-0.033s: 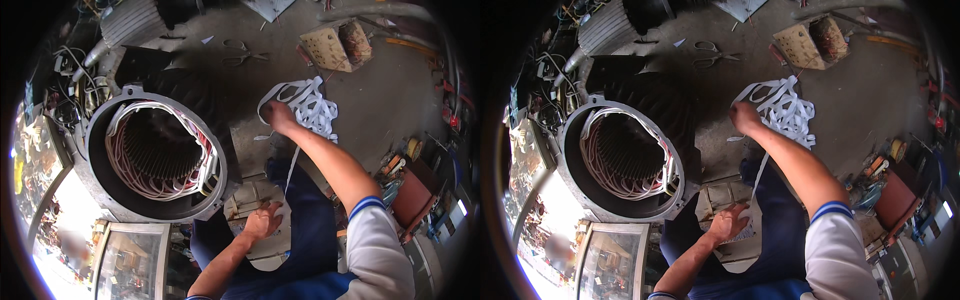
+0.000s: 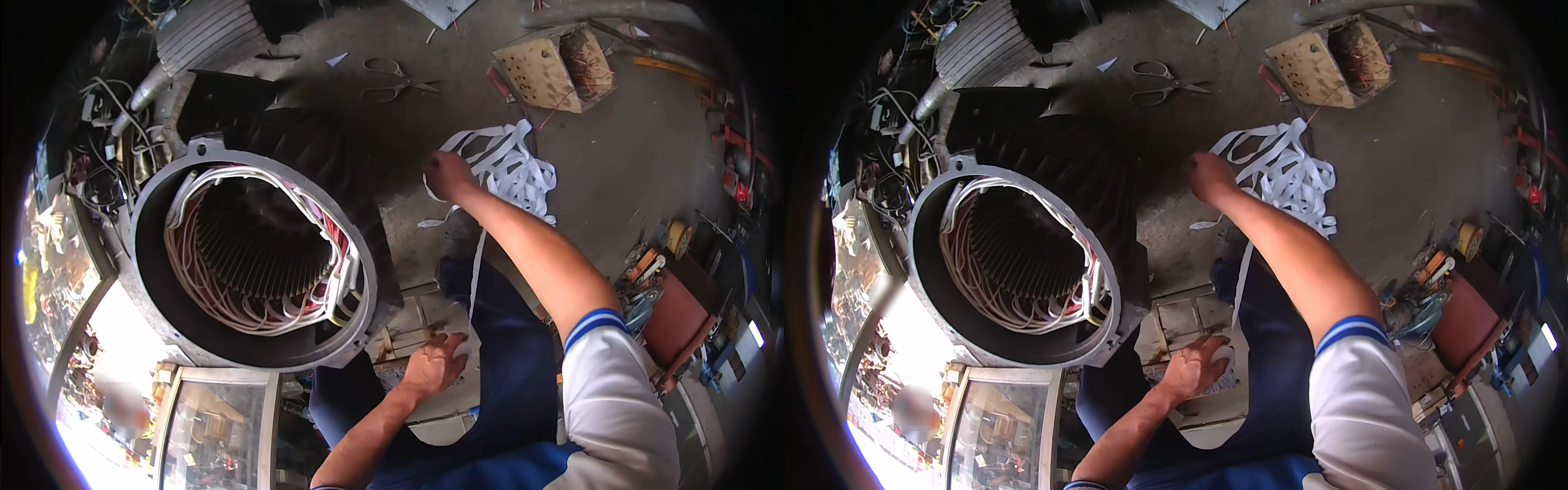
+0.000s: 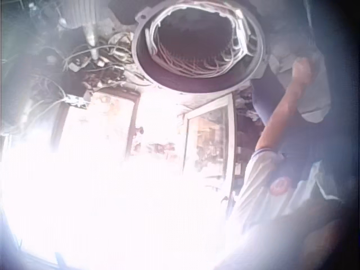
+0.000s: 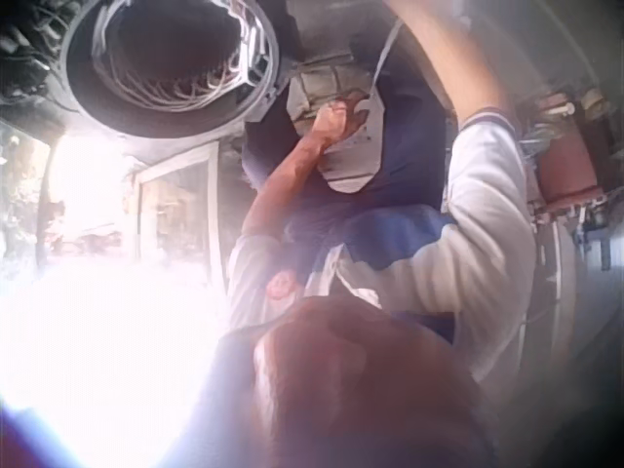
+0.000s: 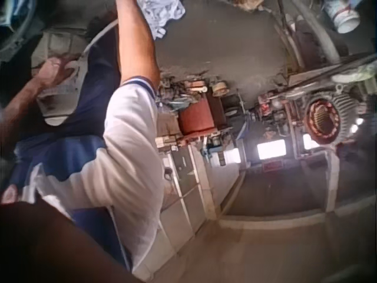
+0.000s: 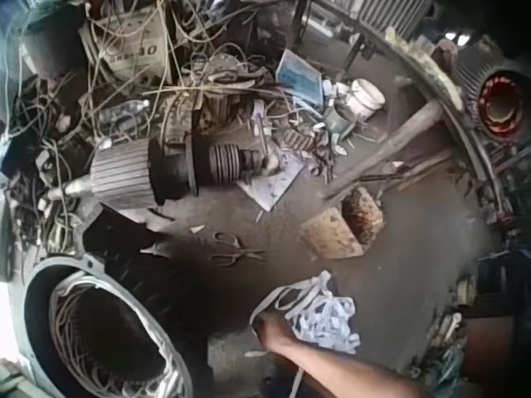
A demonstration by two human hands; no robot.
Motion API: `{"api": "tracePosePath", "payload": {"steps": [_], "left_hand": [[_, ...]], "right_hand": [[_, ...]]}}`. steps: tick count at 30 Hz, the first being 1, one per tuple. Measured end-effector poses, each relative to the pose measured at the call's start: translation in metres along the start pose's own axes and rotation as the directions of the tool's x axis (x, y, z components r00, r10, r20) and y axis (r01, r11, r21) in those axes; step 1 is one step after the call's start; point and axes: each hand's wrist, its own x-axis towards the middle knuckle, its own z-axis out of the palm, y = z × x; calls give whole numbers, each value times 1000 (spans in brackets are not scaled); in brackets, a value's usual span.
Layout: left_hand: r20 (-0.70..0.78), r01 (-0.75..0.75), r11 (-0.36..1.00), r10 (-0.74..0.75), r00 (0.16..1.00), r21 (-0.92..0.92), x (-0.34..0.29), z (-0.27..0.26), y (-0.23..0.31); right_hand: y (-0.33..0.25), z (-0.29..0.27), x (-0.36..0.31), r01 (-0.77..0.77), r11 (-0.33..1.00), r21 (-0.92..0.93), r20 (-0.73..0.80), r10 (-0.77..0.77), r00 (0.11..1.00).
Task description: The person prepares strips of white insulating tape using scissors and then manually applies the tape to the internal copper windings of an electric motor.
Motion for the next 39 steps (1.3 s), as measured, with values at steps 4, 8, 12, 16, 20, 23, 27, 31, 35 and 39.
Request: {"api": "tracePosePath", "payload": {"steps": [4,8,12,16,20,23,27,31,35,39], "left_hand": [[-1,-132,990,132,991,-41,-8,1,-31],[53,-271,960,275,960,-75,-8,-21,-38],[206,-180,976,153,967,122,-11,-24,-59],[93,-352,903,340,936,246,-16,-17,-92],[280,-63,998,63,958,-9,0,-38,-89],[190,46,995,-62,980,91,-2,-31,-86],[85,-235,821,224,971,521,-12,-25,-73],[85,-378,784,389,917,492,-9,-13,-73],[101,-497,810,492,865,312,-9,-19,-50],[-99,-246,967,239,966,-72,-26,-39,-37]], "right_hand": [[-1,71,108,-60,993,97,-134,72,988],[2,120,202,-324,751,576,46,365,930],[-41,125,236,-450,422,787,148,579,802],[6,138,281,-466,421,778,90,660,746],[7,128,275,-576,664,478,11,651,759],[-22,108,216,-533,619,576,-66,685,725],[25,69,175,-365,692,623,48,432,900],[-29,-33,108,-89,591,801,68,57,996],[-105,-138,-25,253,446,858,-160,-236,959],[-152,-190,-193,519,431,738,-299,-481,824]]}}
